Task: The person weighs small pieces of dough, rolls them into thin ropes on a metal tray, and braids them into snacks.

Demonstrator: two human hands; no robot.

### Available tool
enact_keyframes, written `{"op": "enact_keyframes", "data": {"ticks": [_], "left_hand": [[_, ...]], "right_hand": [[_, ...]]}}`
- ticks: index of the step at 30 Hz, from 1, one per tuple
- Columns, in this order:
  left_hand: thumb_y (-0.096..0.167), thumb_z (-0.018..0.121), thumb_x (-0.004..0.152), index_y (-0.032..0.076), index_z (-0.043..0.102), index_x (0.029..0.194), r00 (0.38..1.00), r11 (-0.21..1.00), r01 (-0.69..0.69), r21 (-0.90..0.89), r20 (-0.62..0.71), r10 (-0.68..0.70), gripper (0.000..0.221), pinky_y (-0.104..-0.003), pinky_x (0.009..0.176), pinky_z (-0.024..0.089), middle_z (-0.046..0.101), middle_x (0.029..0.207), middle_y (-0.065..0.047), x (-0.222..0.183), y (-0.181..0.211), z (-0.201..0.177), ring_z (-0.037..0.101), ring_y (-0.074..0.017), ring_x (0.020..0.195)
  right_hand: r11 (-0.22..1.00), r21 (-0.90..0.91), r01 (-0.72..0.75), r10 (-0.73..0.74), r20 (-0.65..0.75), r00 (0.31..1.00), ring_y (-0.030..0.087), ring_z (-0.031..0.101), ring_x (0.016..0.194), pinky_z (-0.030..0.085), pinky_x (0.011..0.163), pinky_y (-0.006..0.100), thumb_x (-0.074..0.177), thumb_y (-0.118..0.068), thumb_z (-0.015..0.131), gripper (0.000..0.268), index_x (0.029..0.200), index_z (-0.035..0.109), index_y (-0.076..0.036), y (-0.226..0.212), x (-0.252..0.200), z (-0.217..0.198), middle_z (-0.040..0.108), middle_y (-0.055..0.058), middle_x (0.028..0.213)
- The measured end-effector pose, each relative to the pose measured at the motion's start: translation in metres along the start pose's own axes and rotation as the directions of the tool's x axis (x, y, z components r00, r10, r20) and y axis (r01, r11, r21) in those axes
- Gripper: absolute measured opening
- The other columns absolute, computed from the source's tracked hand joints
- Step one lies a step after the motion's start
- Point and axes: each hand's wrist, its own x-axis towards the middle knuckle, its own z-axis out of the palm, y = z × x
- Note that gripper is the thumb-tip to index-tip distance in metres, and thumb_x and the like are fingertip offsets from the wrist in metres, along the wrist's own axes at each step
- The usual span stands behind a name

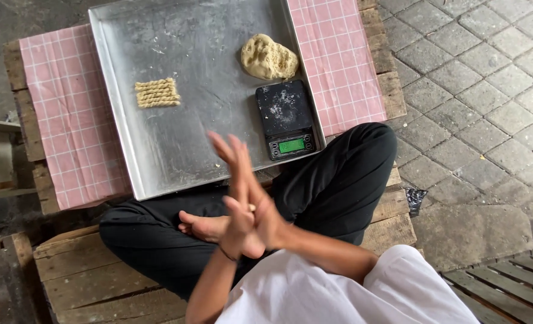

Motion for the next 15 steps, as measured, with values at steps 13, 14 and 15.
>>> {"op": "enact_keyframes", "data": {"ticks": [13,14,15], "left_hand": [[0.075,0.017,0.111,0.017,-0.010,0.168,0.953,0.953,-0.302,0.026,-0.005,0.302,0.085,-0.059,0.133,-0.023,-0.023,0.173,-0.010,-0.044,-0.022,0.026,-0.029,-0.0278,0.161],[0.076,0.016,0.110,0.015,-0.009,0.168,0.955,0.955,-0.296,0.028,-0.010,0.297,0.088,-0.059,0.132,-0.023,-0.022,0.173,-0.012,-0.044,-0.025,0.028,-0.028,-0.0298,0.160],[0.076,0.015,0.108,0.013,-0.007,0.167,0.958,0.957,-0.287,0.033,-0.010,0.288,0.090,-0.059,0.131,-0.022,-0.021,0.172,-0.014,-0.046,-0.028,0.028,-0.027,-0.0318,0.160]], "right_hand": [[0.928,0.306,-0.213,0.234,-0.034,0.972,0.023,0.000,0.164,0.001,0.135,0.043,0.103,-0.069,0.011,0.088,0.163,0.017,-0.004,0.032,0.003,-0.038,0.008,0.012,0.174],[0.967,0.221,-0.130,0.126,0.035,0.991,0.030,-0.003,0.163,-0.002,0.132,0.052,0.107,-0.060,0.009,0.080,0.164,0.013,-0.004,0.034,-0.004,-0.031,-0.001,0.012,0.174],[0.988,0.147,-0.037,0.021,0.108,0.994,0.036,-0.005,0.161,-0.005,0.130,0.060,0.112,-0.051,0.007,0.072,0.165,0.009,-0.003,0.036,-0.013,-0.021,-0.010,0.012,0.175]]}}
